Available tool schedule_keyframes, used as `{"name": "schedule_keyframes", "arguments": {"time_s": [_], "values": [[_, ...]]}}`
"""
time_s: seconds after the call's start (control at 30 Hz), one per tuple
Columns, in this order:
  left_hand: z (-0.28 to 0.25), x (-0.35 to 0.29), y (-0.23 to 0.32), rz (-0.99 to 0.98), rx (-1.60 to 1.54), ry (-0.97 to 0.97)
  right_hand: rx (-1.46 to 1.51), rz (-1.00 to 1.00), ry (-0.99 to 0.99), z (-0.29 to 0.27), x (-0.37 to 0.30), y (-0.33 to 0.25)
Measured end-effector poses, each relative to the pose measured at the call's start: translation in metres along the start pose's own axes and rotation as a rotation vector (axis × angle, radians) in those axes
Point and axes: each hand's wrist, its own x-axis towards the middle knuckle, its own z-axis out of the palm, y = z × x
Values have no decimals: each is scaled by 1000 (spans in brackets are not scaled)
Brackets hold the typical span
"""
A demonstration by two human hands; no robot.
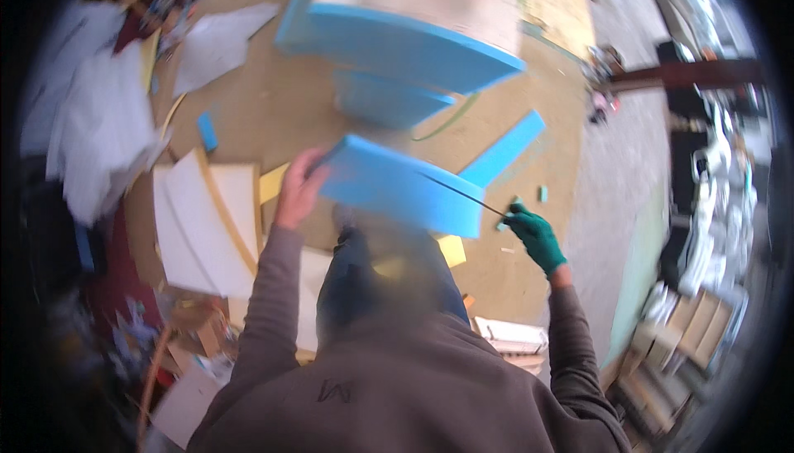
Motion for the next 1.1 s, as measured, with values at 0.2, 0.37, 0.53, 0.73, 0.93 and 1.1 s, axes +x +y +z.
{"name": "schedule_keyframes", "arguments": {"time_s": [0.2, 0.37, 0.53, 0.73, 0.93, 1.1], "values": [[-5, -33, 39, -75, 142, -143, 426, 142, 72, 94, -29, -33], [6, -40, 76, -149, 229, -291, 644, 23, 318, 138, -17, -98], [29, -46, 113, -70, 288, -428, 823, -24, 285, 129, -5, -142], [22, -60, 113, -71, 406, -443, 288, -272, 422, 93, 8, -118], [1, -76, 101, -111, 292, -259, -185, -292, 612, -26, 88, -109], [12, -85, 103, -112, 243, -271, -659, -520, 737, -98, 222, -152]]}}
